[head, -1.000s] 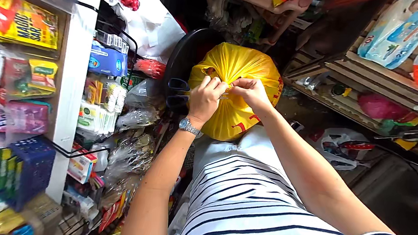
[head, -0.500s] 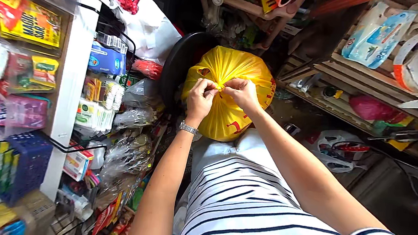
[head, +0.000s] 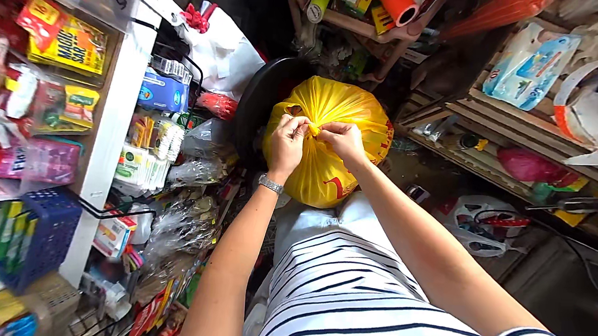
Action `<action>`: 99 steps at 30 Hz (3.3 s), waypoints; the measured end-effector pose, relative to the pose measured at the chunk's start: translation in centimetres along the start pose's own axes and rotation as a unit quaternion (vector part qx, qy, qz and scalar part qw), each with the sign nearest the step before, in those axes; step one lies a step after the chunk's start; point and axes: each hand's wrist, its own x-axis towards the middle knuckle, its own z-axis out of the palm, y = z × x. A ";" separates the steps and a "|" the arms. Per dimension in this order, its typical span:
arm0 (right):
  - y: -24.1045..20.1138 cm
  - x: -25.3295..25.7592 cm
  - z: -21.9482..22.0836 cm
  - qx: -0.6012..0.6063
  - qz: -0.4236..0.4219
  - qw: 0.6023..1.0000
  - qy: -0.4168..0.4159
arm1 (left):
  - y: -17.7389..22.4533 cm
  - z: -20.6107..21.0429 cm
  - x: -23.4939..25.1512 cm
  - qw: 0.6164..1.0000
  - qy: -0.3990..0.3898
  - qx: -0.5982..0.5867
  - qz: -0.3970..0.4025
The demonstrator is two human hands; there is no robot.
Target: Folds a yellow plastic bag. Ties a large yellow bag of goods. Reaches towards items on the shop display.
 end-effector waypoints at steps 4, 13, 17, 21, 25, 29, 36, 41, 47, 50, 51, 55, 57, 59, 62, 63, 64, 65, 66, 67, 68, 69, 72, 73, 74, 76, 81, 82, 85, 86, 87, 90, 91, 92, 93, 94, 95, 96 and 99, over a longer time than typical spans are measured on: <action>-0.3 0.1 -0.4 0.136 0.061 0.984 -0.095 | -0.7 -2.2 0.3 0.973 -0.062 -0.163 -0.151; -3.2 3.0 -2.7 0.298 0.108 0.947 0.046 | 1.0 -1.6 -4.8 0.984 -0.122 0.027 -0.128; -5.7 5.5 -6.1 0.339 0.048 0.939 0.029 | -0.7 -6.2 -8.6 0.982 -0.153 -0.020 -0.111; -5.6 4.6 -6.4 -0.174 -0.207 0.963 0.006 | -0.4 -11.1 -12.9 0.978 -0.184 -0.079 -0.054; -3.7 2.3 -4.6 -0.430 -0.354 0.830 -0.037 | 2.7 -13.3 -15.7 0.955 -0.293 0.033 -0.041; -2.2 0.0 -2.3 -0.367 -0.425 0.824 0.071 | 4.9 -14.3 -16.3 0.928 -0.227 0.287 -0.071; -0.7 2.0 1.4 -0.470 -0.237 0.848 -0.060 | 9.3 -11.0 -7.9 0.970 0.090 0.222 0.043; -1.5 1.6 1.6 -0.396 -0.132 0.908 -0.023 | 4.5 -3.7 0.4 0.953 -0.143 0.228 -0.139; -0.4 1.1 1.9 -0.311 -0.156 0.936 0.053 | -0.4 2.1 3.7 0.919 -0.084 0.215 -0.321; -0.2 1.0 1.9 -0.303 -0.162 0.937 0.059 | -0.3 1.9 4.0 0.930 -0.051 0.223 -0.289; -0.3 1.0 1.7 -0.299 -0.163 0.938 0.061 | -0.1 1.7 4.1 0.937 -0.043 0.219 -0.269; -0.6 1.1 1.8 -0.290 -0.157 0.942 0.062 | 0.1 1.4 4.3 0.938 -0.054 0.223 -0.258; -1.0 1.2 1.7 -0.290 -0.158 0.942 0.056 | 0.0 1.5 4.4 0.945 -0.010 0.213 -0.249; -1.4 1.1 1.4 -0.297 -0.156 0.941 0.046 | 0.1 1.4 4.6 0.951 0.050 0.198 -0.233; -1.1 0.6 1.0 -0.305 -0.162 0.937 0.044 | -0.5 -0.5 5.3 0.953 0.136 0.172 -0.211; -1.0 0.4 0.8 -0.305 -0.168 0.936 0.045 | -0.7 -1.7 5.9 0.956 0.150 0.155 -0.201; -0.9 0.1 0.4 -0.306 -0.174 0.935 0.047 | -0.8 -2.9 6.4 0.964 0.136 0.131 -0.187; -0.8 -0.1 0.0 -0.307 -0.180 0.933 0.045 | -0.8 -3.9 6.6 0.977 0.084 0.100 -0.166; -0.9 -0.2 -0.5 -0.309 -0.178 0.934 0.037 | -0.6 -4.7 6.4 0.986 -0.006 0.074 -0.146; -1.2 -0.4 -0.9 -0.316 -0.166 0.934 0.026 | -0.7 -4.9 6.0 0.984 -0.110 0.069 -0.123; -1.8 -0.6 -1.6 -0.331 -0.148 0.932 0.006 | -0.9 -4.6 5.4 0.968 -0.212 0.091 -0.096; -2.5 -1.1 -2.4 -0.354 -0.138 0.925 -0.016 | -1.2 -3.9 4.4 0.944 -0.289 0.141 -0.070; -3.9 -4.0 -6.6 -0.468 -0.140 0.872 -0.040 | -0.7 -2.9 1.1 0.861 -0.337 0.362 -0.117; -4.0 -5.2 -8.2 -0.489 -0.134 0.862 -0.019 | -0.4 -3.3 0.4 0.843 -0.311 0.407 -0.163; -4.2 -6.4 -9.9 -0.497 -0.108 0.861 0.009 | -0.2 -4.0 -0.1 0.828 -0.280 0.437 -0.212; -4.2 -7.5 -12.9 -0.488 -0.029 0.871 0.053 | 0.1 -5.9 -0.5 0.806 -0.218 0.467 -0.290; -3.6 -7.8 -16.8 -0.415 0.027 0.900 0.133 | 1.6 -10.9 -2.2 0.826 -0.126 0.459 -0.301; -4.2 -7.9 -16.2 -0.416 -0.021 0.900 0.130 | 2.4 -11.3 -2.8 0.856 -0.131 0.428 -0.261; -5.5 -5.7 -12.1 -0.425 -0.258 0.867 0.016 | 3.4 -8.0 -4.4 0.929 -0.230 0.268 -0.108; -5.5 -3.9 -10.6 -0.446 -0.314 0.837 -0.034 | 3.4 -5.9 -5.0 0.932 -0.268 0.230 -0.085; -5.3 -2.0 -9.5 -0.493 -0.331 0.802 -0.069 | 3.4 -4.0 -5.6 0.923 -0.297 0.231 -0.077; -5.9 2.2 -9.5 -0.567 -0.237 0.788 -0.045 | 3.0 -1.7 -8.8 0.843 -0.399 0.337 -0.129; -7.2 2.9 -10.4 -0.554 -0.208 0.806 -0.009 | 2.7 -1.8 -9.8 0.797 -0.459 0.359 -0.159; -8.4 3.3 -11.4 -0.541 -0.184 0.821 0.019 | 2.3 -2.3 -11.0 0.759 -0.512 0.356 -0.186; -9.5 3.4 -12.4 -0.521 -0.165 0.837 0.037 | 2.0 -3.0 -12.2 0.738 -0.544 0.340 -0.207; -10.4 3.3 -13.1 -0.492 -0.152 0.856 0.044 | 2.1 -3.9 -13.0 0.739 -0.550 0.322 -0.219; -11.1 3.1 -13.7 -0.456 -0.146 0.877 0.043 | 2.5 -4.7 -13.5 0.761 -0.529 0.306 -0.220; -11.4 2.6 -14.1 -0.418 -0.162 0.893 0.049 | 3.0 -5.3 -13.6 0.804 -0.477 0.290 -0.206; -12.0 0.0 -12.1 -0.344 -0.265 0.896 0.093 | 4.4 -4.7 -11.3 0.921 -0.238 0.275 -0.140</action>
